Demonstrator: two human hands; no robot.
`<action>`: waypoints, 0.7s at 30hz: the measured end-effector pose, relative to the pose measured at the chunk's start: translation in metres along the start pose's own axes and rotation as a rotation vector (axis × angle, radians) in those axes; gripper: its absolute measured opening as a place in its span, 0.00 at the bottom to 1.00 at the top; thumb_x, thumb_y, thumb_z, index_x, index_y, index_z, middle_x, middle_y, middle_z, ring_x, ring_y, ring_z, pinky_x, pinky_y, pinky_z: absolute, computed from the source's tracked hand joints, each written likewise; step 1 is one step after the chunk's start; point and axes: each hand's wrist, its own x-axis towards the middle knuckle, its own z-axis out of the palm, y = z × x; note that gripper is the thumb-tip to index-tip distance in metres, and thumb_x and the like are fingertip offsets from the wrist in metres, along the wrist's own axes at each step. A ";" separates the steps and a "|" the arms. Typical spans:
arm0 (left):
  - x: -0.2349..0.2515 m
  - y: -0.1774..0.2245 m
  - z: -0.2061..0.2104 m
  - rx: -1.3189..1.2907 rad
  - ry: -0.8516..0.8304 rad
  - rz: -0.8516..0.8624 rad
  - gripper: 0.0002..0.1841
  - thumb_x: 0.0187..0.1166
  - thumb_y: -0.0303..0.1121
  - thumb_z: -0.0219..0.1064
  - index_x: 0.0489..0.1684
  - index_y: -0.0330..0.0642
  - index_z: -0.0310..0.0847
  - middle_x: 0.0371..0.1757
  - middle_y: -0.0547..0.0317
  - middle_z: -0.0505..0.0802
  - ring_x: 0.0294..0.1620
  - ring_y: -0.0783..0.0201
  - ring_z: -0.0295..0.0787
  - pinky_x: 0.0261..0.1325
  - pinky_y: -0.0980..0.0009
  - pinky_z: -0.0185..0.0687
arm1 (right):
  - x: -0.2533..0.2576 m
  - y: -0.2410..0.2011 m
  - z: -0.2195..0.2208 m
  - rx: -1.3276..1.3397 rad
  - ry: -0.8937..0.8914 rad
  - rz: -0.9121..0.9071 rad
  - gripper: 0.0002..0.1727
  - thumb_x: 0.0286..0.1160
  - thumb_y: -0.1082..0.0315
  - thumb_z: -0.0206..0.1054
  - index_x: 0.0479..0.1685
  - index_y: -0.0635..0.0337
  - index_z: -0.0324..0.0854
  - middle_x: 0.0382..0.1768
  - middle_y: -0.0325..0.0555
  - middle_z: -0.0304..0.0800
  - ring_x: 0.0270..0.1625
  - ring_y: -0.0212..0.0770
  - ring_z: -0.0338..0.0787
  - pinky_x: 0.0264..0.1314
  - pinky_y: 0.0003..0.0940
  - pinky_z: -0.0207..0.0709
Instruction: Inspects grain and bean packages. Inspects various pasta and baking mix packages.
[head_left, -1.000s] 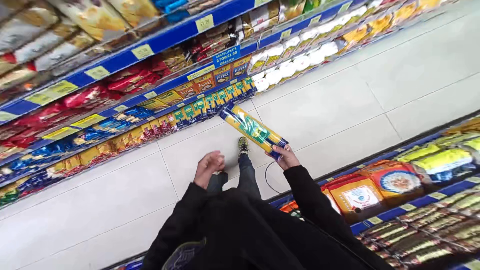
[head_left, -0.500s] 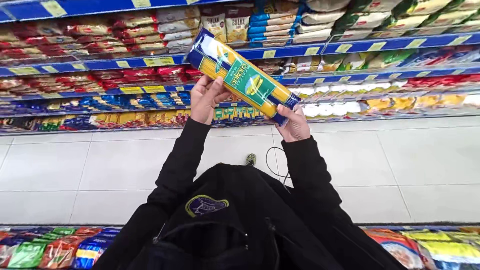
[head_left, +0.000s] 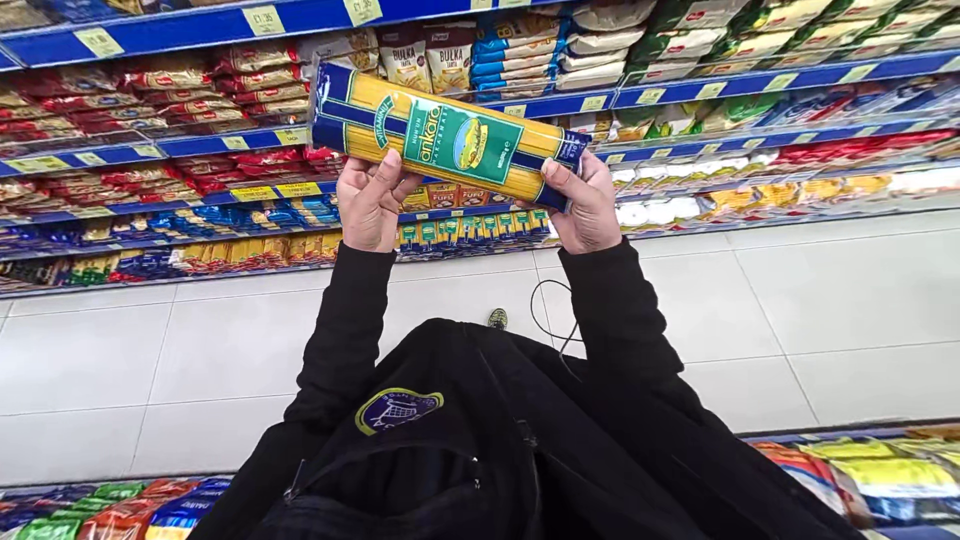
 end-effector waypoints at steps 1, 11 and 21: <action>0.002 -0.001 0.001 -0.008 -0.003 0.003 0.17 0.81 0.21 0.66 0.66 0.39 0.74 0.59 0.46 0.91 0.57 0.50 0.94 0.64 0.52 0.90 | 0.002 -0.001 -0.002 -0.006 -0.009 -0.011 0.23 0.75 0.63 0.75 0.67 0.57 0.76 0.55 0.45 0.93 0.51 0.43 0.96 0.48 0.42 0.95; 0.001 -0.010 -0.001 -0.038 0.050 -0.007 0.13 0.82 0.24 0.66 0.62 0.40 0.75 0.54 0.46 0.93 0.52 0.51 0.95 0.59 0.53 0.92 | -0.001 0.009 -0.004 0.009 0.012 -0.051 0.21 0.79 0.63 0.71 0.68 0.56 0.75 0.55 0.44 0.92 0.54 0.40 0.95 0.55 0.40 0.92; -0.002 -0.012 -0.012 0.023 0.120 -0.034 0.15 0.82 0.25 0.67 0.63 0.38 0.74 0.56 0.44 0.92 0.53 0.49 0.95 0.57 0.52 0.93 | -0.002 0.023 0.005 -0.006 0.085 0.008 0.20 0.83 0.60 0.67 0.69 0.56 0.75 0.57 0.48 0.91 0.55 0.45 0.95 0.55 0.46 0.93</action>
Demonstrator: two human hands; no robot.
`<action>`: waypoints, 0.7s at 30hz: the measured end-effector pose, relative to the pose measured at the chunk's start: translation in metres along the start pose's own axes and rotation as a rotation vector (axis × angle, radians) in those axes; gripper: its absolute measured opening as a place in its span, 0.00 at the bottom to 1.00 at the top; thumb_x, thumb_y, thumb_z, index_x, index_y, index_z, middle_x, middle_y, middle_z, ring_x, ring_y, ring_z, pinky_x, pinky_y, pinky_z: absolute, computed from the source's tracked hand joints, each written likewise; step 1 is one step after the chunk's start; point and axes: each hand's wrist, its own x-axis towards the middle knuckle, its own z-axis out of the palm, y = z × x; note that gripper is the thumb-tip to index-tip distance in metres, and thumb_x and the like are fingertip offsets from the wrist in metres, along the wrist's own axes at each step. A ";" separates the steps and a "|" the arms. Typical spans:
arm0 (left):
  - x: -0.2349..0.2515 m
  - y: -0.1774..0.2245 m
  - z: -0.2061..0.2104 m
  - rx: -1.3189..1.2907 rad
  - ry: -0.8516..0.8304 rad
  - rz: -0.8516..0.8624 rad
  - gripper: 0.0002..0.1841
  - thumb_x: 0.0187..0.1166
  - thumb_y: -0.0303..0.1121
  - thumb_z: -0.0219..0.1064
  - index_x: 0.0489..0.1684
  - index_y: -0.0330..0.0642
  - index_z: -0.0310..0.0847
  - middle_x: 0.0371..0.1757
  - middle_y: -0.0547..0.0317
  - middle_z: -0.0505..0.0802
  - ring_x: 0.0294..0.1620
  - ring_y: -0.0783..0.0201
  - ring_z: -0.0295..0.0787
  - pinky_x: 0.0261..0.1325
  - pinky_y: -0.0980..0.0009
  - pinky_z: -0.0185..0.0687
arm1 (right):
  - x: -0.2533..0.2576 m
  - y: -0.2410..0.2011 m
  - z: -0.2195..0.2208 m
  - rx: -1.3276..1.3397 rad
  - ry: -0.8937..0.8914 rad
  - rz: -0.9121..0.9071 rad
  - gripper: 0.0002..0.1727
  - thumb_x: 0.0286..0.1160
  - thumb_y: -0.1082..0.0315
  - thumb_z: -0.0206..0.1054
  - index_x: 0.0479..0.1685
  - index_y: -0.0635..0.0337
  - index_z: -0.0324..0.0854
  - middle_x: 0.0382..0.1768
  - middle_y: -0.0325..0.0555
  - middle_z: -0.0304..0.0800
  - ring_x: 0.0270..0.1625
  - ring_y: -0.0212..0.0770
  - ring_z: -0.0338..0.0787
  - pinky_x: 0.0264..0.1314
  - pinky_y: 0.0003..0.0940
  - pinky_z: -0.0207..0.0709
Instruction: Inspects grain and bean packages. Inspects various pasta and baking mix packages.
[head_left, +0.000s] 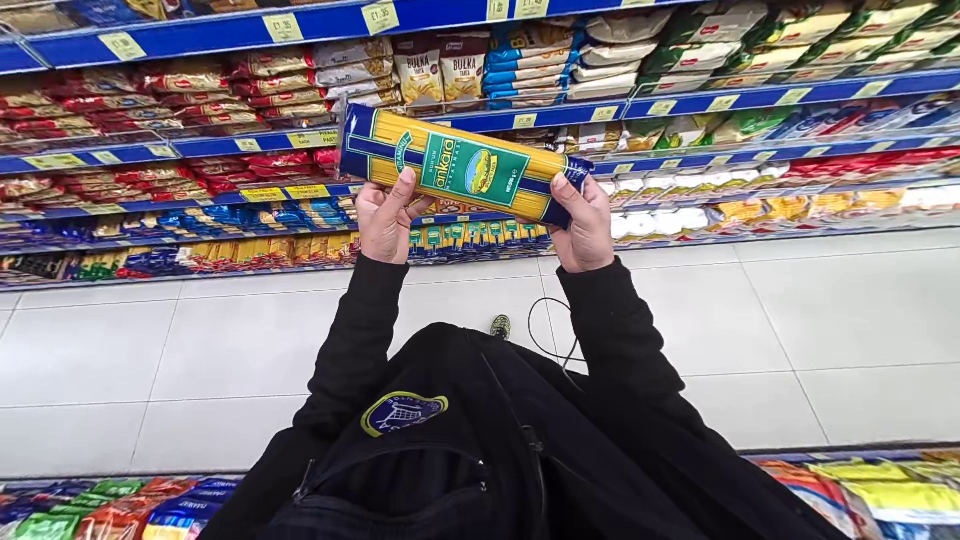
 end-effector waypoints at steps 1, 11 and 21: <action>-0.001 0.000 -0.001 0.013 -0.009 -0.002 0.15 0.81 0.24 0.67 0.63 0.38 0.74 0.56 0.45 0.92 0.53 0.50 0.95 0.57 0.52 0.93 | -0.001 0.001 0.001 0.000 0.018 0.008 0.21 0.82 0.59 0.67 0.69 0.55 0.75 0.57 0.48 0.91 0.55 0.45 0.95 0.54 0.46 0.93; -0.001 0.000 -0.004 0.063 -0.032 -0.009 0.18 0.77 0.23 0.71 0.63 0.39 0.73 0.55 0.48 0.93 0.52 0.51 0.95 0.55 0.54 0.94 | -0.005 0.009 -0.001 0.010 0.060 -0.020 0.21 0.80 0.58 0.70 0.67 0.55 0.77 0.55 0.47 0.92 0.53 0.45 0.95 0.52 0.45 0.93; 0.001 0.004 -0.007 0.083 -0.122 -0.051 0.20 0.91 0.49 0.54 0.69 0.46 0.75 0.60 0.49 0.92 0.55 0.52 0.95 0.53 0.54 0.95 | -0.011 0.012 -0.005 0.017 0.103 -0.025 0.21 0.78 0.56 0.73 0.65 0.56 0.79 0.54 0.48 0.93 0.51 0.44 0.96 0.50 0.42 0.93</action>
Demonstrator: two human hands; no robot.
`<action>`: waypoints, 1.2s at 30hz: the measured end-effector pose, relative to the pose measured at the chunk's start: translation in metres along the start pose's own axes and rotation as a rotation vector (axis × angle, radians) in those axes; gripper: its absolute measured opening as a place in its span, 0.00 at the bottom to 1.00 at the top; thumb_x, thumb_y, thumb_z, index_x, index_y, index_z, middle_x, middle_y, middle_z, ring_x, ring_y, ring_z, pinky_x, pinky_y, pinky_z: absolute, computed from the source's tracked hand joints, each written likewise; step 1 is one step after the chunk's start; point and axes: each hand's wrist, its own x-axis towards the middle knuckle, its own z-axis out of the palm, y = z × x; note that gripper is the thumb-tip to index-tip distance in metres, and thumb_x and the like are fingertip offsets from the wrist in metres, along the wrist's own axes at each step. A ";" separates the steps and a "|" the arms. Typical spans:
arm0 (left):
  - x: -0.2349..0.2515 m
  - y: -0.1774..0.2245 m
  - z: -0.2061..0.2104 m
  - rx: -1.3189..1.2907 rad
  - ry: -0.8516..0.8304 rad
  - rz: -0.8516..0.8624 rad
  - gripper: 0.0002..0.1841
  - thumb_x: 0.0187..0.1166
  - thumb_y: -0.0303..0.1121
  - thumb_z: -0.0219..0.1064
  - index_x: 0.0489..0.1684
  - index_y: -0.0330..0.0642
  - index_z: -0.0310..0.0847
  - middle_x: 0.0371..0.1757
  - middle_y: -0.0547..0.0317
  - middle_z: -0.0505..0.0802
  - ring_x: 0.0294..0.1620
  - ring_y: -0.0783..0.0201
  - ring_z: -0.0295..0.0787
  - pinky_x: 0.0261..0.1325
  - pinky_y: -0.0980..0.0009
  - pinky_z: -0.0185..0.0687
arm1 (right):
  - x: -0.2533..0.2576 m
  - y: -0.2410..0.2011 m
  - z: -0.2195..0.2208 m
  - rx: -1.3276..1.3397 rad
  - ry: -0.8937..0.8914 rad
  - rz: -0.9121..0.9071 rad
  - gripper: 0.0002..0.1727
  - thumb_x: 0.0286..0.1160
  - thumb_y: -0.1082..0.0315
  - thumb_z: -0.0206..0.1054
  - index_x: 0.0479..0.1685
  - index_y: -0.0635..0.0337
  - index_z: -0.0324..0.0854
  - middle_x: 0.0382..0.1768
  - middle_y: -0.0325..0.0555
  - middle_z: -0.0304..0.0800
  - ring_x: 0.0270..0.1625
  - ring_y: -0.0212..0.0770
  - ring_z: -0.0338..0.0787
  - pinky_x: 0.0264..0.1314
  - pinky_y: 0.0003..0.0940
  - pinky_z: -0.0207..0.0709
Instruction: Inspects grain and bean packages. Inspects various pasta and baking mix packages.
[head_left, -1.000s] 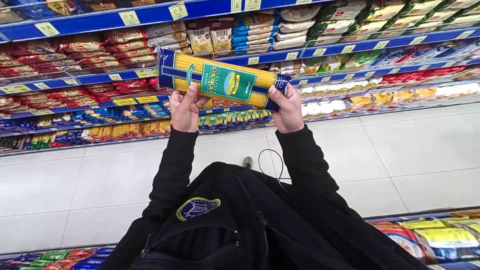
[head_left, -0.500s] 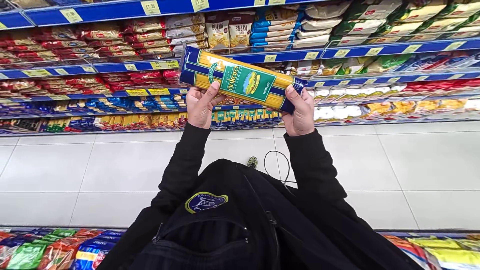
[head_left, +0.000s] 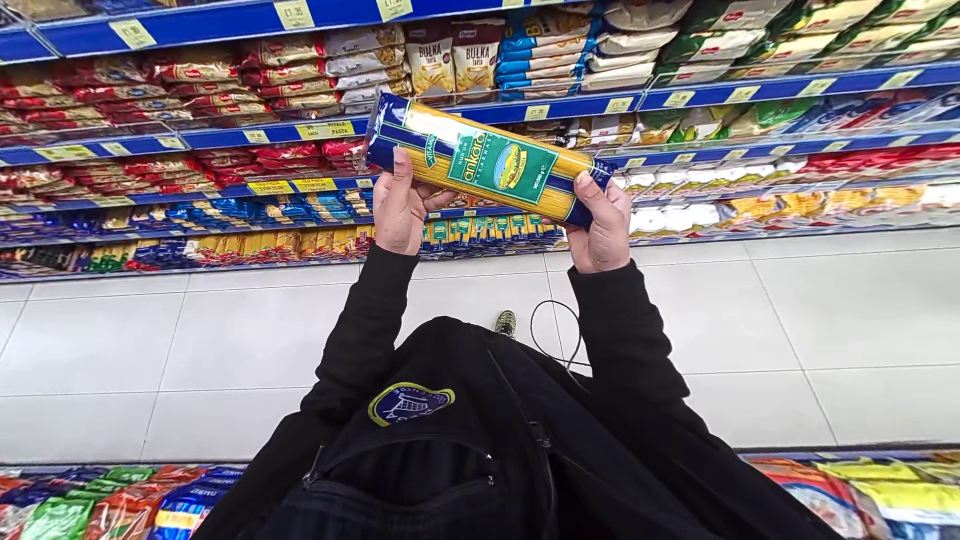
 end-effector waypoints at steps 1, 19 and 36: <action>0.000 0.000 0.000 -0.004 -0.002 -0.002 0.21 0.92 0.50 0.53 0.70 0.47 0.74 0.61 0.49 0.91 0.55 0.52 0.94 0.53 0.54 0.95 | -0.001 0.000 -0.001 0.000 0.006 0.004 0.22 0.78 0.57 0.73 0.65 0.56 0.79 0.53 0.48 0.93 0.51 0.44 0.96 0.49 0.43 0.93; 0.002 -0.010 0.000 -0.058 -0.055 -0.069 0.23 0.93 0.50 0.49 0.74 0.46 0.71 0.65 0.46 0.89 0.59 0.47 0.93 0.55 0.49 0.93 | -0.005 -0.003 -0.017 0.045 0.036 0.094 0.21 0.77 0.60 0.72 0.64 0.56 0.77 0.53 0.49 0.93 0.47 0.44 0.96 0.41 0.41 0.94; 0.009 -0.026 -0.005 -0.043 -0.113 -0.138 0.20 0.93 0.48 0.49 0.72 0.47 0.70 0.62 0.48 0.90 0.55 0.50 0.94 0.53 0.51 0.94 | -0.017 0.008 -0.037 0.042 0.006 0.178 0.25 0.60 0.64 0.83 0.58 0.59 0.83 0.47 0.53 0.95 0.42 0.47 0.97 0.40 0.45 0.94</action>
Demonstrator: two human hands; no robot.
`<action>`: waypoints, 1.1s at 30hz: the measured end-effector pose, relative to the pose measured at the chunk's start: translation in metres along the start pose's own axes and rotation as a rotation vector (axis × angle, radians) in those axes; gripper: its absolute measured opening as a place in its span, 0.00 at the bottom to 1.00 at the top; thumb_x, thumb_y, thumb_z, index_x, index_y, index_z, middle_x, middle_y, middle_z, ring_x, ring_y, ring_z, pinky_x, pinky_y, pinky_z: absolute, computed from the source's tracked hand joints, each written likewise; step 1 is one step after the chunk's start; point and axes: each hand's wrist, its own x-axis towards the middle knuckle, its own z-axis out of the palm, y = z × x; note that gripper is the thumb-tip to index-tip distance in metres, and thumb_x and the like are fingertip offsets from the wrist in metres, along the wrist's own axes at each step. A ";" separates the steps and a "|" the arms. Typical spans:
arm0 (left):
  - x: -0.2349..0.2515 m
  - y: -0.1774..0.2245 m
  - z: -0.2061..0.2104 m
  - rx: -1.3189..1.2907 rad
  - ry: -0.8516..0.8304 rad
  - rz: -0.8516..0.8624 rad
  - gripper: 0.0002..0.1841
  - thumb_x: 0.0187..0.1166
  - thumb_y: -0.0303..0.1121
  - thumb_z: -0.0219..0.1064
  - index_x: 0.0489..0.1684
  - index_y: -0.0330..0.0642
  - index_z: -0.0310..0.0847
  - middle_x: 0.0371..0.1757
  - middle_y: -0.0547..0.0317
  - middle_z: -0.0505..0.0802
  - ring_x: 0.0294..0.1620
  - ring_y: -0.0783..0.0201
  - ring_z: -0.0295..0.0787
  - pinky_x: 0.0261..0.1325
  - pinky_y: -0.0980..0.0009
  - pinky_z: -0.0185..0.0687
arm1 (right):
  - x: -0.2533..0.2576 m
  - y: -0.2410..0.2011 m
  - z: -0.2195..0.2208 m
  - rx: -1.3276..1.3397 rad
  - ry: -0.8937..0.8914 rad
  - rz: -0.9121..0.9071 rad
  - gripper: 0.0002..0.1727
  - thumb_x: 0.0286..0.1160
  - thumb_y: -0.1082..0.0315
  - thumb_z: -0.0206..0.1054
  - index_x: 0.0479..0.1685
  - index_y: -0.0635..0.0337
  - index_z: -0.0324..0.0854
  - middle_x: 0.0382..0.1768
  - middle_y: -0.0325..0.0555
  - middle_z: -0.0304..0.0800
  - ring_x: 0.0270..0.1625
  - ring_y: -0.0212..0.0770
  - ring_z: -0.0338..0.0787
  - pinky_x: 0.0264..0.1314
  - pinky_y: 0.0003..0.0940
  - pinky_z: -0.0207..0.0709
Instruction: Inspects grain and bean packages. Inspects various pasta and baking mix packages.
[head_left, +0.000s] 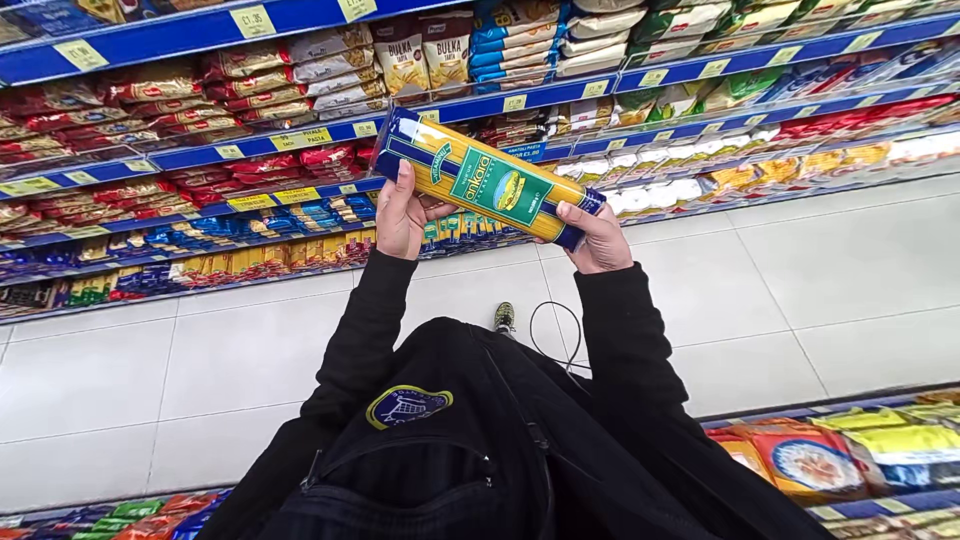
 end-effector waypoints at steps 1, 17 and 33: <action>0.001 -0.001 -0.001 -0.006 -0.012 -0.001 0.20 0.93 0.47 0.50 0.72 0.47 0.70 0.62 0.47 0.90 0.56 0.49 0.94 0.55 0.50 0.93 | -0.001 0.002 0.000 0.005 0.007 -0.011 0.24 0.61 0.64 0.83 0.58 0.59 0.83 0.47 0.52 0.95 0.42 0.47 0.97 0.40 0.45 0.94; 0.008 -0.054 -0.025 0.179 0.015 -0.292 0.19 0.86 0.30 0.61 0.72 0.36 0.69 0.63 0.44 0.89 0.60 0.49 0.92 0.67 0.50 0.88 | -0.019 0.068 -0.045 0.127 0.289 0.121 0.24 0.67 0.67 0.75 0.61 0.64 0.74 0.45 0.55 0.93 0.39 0.48 0.97 0.36 0.42 0.94; -0.076 -0.263 -0.065 0.335 0.136 -0.830 0.25 0.88 0.37 0.62 0.77 0.29 0.72 0.64 0.36 0.91 0.60 0.41 0.93 0.62 0.48 0.92 | 0.049 0.335 -0.348 0.223 0.982 0.360 0.24 0.79 0.70 0.70 0.72 0.65 0.71 0.54 0.58 0.90 0.49 0.51 0.95 0.46 0.48 0.92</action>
